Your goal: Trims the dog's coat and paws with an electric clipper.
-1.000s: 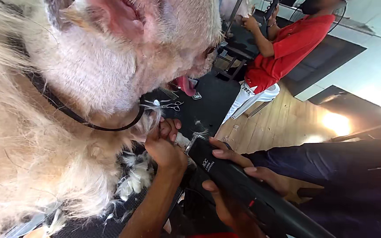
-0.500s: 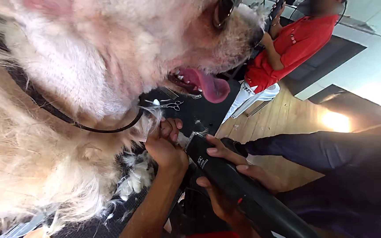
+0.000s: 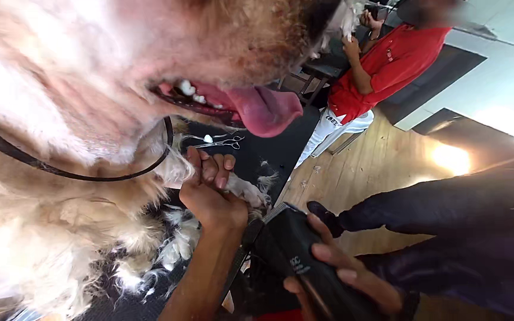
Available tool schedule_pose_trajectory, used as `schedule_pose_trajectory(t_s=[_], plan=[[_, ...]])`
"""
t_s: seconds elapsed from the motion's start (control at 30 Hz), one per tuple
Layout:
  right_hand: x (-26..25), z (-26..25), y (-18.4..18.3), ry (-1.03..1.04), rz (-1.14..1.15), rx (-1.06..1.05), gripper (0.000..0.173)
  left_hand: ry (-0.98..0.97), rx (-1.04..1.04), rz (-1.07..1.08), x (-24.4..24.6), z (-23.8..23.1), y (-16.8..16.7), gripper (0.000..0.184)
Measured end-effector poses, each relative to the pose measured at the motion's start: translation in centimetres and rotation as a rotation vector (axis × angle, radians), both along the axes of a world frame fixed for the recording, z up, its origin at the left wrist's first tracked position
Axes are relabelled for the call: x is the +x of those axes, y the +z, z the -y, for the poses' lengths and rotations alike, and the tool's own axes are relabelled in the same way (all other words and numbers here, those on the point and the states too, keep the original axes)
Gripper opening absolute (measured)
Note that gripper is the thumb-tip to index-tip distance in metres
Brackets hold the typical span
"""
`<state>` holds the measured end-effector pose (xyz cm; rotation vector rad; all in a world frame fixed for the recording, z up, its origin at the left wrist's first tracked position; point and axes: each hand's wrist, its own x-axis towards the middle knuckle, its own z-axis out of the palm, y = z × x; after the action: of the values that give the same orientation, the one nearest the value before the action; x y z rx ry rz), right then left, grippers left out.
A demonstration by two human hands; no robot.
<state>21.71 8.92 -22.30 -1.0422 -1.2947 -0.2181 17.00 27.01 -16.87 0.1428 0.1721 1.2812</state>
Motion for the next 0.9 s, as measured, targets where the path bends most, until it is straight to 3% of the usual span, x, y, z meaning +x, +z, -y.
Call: schedule_pose_trajectory(t_s=[0.2,0.67,0.9], plan=[[-0.8,-0.2,-2.5,0.046,0.113,-0.018,0.047,-0.024,0.058,-0.004,-0.4,0.5,-0.2,0.042],[-0.6,-1.6,-2.3,-0.069,0.155,0.019,0.048,0.003,0.072,0.031,-0.3,0.7,0.1,0.042],[-0.2,-2.7,-0.9,-0.002,0.001,0.093,0.053,0.011,0.080,0.028,-0.3,0.6,-0.1,0.041]])
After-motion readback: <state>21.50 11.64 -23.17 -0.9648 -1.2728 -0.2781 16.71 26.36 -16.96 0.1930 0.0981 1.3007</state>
